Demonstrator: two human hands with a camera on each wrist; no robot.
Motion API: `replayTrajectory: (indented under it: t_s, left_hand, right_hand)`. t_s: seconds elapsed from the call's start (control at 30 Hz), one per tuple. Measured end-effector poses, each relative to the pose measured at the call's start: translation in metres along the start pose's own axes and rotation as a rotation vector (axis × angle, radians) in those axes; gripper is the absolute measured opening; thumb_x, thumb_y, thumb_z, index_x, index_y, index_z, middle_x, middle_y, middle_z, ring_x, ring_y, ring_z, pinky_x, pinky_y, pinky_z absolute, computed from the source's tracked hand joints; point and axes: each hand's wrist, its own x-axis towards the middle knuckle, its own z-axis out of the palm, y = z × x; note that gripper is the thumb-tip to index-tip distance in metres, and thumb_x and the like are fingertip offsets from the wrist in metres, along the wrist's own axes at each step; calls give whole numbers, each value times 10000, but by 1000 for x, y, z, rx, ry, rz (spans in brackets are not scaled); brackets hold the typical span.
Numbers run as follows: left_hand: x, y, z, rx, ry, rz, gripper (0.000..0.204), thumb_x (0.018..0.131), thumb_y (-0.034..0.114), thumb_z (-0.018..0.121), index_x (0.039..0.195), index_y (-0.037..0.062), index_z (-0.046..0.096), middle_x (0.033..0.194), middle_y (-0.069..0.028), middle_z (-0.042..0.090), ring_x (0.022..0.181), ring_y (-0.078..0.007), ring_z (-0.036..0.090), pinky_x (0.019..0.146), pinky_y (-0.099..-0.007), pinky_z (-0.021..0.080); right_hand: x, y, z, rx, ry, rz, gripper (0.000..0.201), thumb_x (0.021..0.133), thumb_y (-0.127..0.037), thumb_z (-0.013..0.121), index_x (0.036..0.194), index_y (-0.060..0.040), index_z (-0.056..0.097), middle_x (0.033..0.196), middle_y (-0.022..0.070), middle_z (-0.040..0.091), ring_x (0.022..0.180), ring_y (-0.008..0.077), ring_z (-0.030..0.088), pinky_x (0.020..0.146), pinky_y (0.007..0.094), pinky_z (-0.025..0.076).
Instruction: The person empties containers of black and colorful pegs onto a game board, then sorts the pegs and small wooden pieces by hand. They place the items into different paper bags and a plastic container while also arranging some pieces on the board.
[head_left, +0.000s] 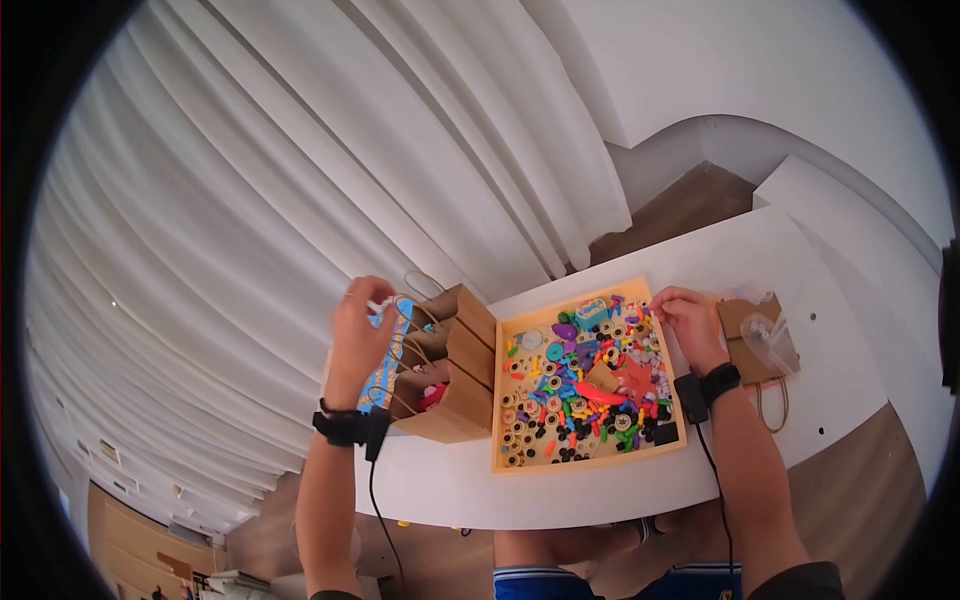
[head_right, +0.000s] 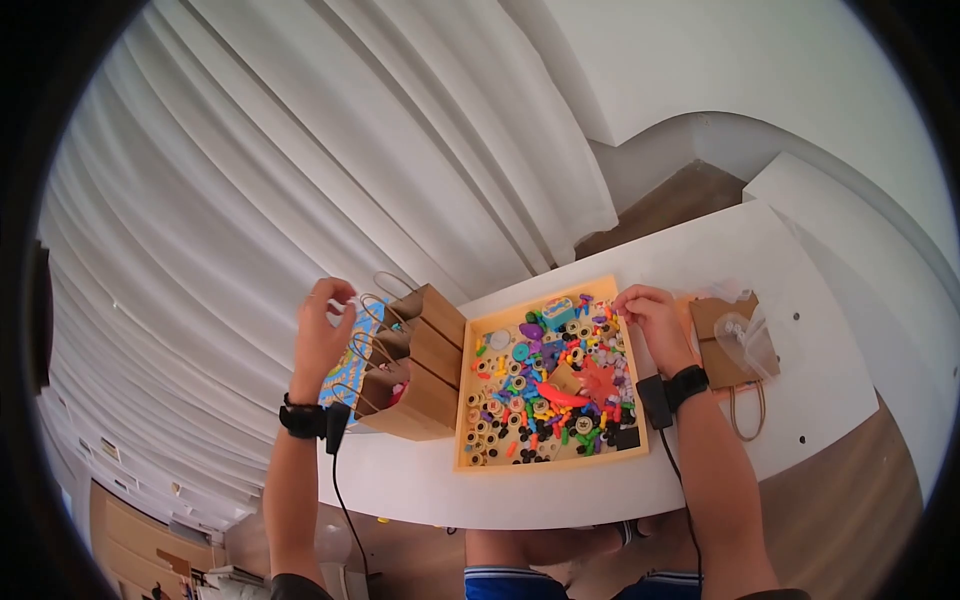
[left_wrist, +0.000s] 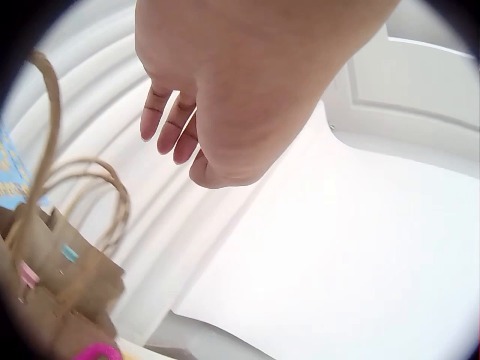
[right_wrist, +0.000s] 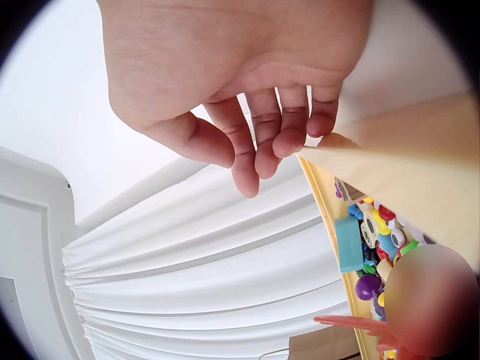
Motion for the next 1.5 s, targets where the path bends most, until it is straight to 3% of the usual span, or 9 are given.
replayTrajectory:
  t_s: [0.23,0.5,0.73,0.93,0.97,1.03,1.1,1.17,1.5]
  left_hand:
    - [-44,109,89,-19,-529,340,303,859,102,725,1148,46,653,1106,-161,651,1095,-365,632,943,-458,530]
    - [-84,121,174,28,-569,488,367,886,163,743,1220,68,628,1208,-123,619,1123,-331,633,922,-450,530]
    - [-74,118,163,-29,-630,440,308,940,177,692,1200,36,607,1065,-167,678,995,-361,670,859,-473,536]
    - [-35,122,60,-83,-481,106,265,998,151,612,1204,-5,558,916,-229,678,885,-457,657,768,-511,536]
    - [-27,114,41,-76,-430,16,248,1004,141,591,1196,-12,554,922,-244,674,886,-464,650,772,-517,531]
    - [-16,75,11,182,-130,439,213,1015,126,542,1178,-10,558,871,-241,655,837,-452,630,745,-494,514]
    - [-2,29,-16,-94,-123,-157,211,1022,136,541,1172,-11,558,825,-211,635,789,-406,621,719,-460,495]
    - [6,-8,-33,-58,-60,-266,218,1030,175,569,1141,-12,584,808,-194,630,756,-370,612,697,-458,468]
    - [-14,-128,20,60,-332,-325,262,997,226,653,1185,44,675,1000,-203,736,935,-311,721,833,-415,563]
  right_hand:
    - [2,3,-3,8,2,-4,161,882,-60,544,902,27,679,897,67,663,856,135,587,827,254,469]
    - [-2,-1,1,8,15,3,159,889,-54,544,902,31,678,897,67,664,853,134,586,830,251,471]
    - [2,4,-4,0,-3,-13,175,921,-78,545,903,8,696,902,51,675,851,115,575,816,239,469]
    - [1,3,-2,14,-12,-14,181,918,-81,543,907,9,699,893,52,678,842,115,576,813,243,468]
    - [0,2,-2,21,-17,-12,181,916,-82,544,904,9,699,891,52,678,839,114,576,811,244,467]
    - [0,3,-3,16,-14,-22,181,913,-82,544,903,11,699,890,52,678,838,115,575,808,246,466]
    - [1,4,-3,11,-14,-32,181,911,-82,545,901,12,699,889,52,677,837,115,574,805,247,465]
    - [1,3,-1,-12,8,-16,179,908,-80,542,892,15,693,881,49,671,831,117,569,798,244,461]
    - [1,2,-2,-36,3,-3,170,892,-64,529,896,31,670,882,65,652,847,137,581,826,254,467]
